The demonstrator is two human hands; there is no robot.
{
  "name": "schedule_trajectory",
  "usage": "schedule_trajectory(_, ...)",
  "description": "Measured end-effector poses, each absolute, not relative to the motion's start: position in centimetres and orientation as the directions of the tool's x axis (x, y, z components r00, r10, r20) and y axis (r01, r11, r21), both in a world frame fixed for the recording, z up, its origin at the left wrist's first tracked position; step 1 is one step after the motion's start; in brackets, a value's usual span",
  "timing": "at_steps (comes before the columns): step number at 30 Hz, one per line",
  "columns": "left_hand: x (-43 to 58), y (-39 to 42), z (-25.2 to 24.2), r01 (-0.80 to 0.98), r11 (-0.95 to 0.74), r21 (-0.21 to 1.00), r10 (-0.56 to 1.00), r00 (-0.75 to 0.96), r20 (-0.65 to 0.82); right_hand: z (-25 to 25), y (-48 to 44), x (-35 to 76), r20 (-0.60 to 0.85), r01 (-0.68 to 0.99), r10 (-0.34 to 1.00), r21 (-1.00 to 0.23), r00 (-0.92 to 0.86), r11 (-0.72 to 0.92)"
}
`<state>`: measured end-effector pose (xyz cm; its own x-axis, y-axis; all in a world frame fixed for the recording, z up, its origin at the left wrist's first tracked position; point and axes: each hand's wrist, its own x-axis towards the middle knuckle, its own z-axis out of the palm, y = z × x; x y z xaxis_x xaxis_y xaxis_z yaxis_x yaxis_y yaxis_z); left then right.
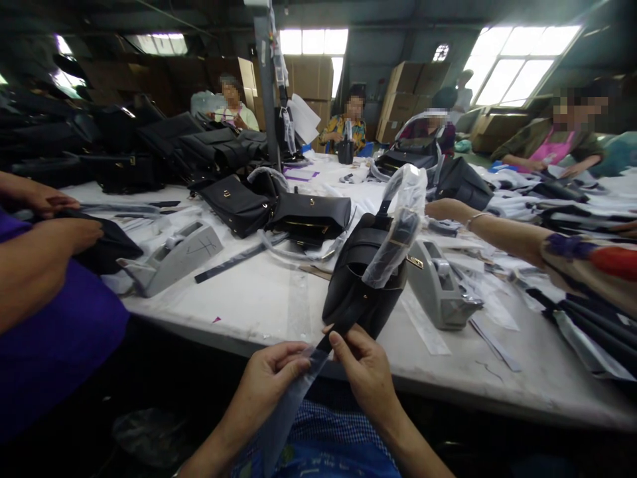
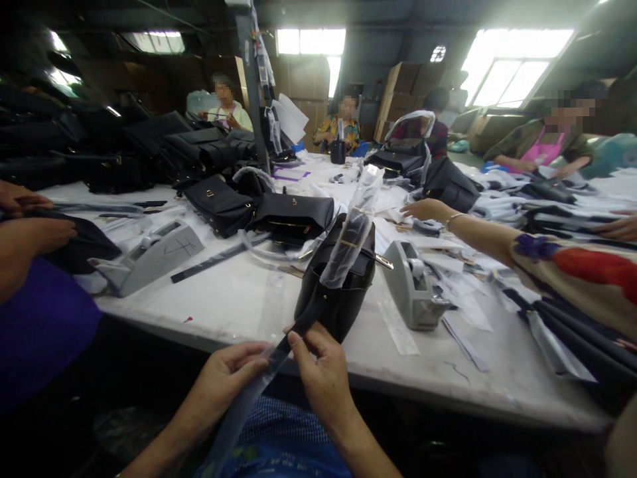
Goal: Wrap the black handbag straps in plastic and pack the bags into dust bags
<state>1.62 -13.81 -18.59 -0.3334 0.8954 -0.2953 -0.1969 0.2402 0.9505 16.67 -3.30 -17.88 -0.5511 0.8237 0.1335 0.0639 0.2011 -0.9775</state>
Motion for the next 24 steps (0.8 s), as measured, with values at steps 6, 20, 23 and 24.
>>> schedule_trajectory(6, 4.1, -9.6, -17.4, -0.266, 0.097, 0.959, 0.915, -0.356, -0.191, -17.8, -2.5, 18.9, 0.181, 0.147, 0.851, -0.947, -0.492, 0.287)
schedule_trajectory(20, 5.2, -4.9, -16.2, -0.127, -0.11, 0.986, 0.876, -0.481, 0.036, -15.0, 0.1, 18.2, 0.191, 0.253, 0.906, -0.92, -0.378, 0.299)
schedule_trajectory(23, 4.8, -6.0, -16.9, -0.147, -0.064, 0.987, 0.894, -0.449, -0.009, -15.0, 0.1, 17.9, 0.174, 0.3, 0.913, -0.908, -0.368, 0.293)
schedule_trajectory(24, 4.8, -6.3, -17.1, -0.155, -0.044, 0.987, 0.902, -0.431, -0.028, -14.9, 0.1, 17.9, 0.163, 0.312, 0.914, -0.905, -0.372, 0.289)
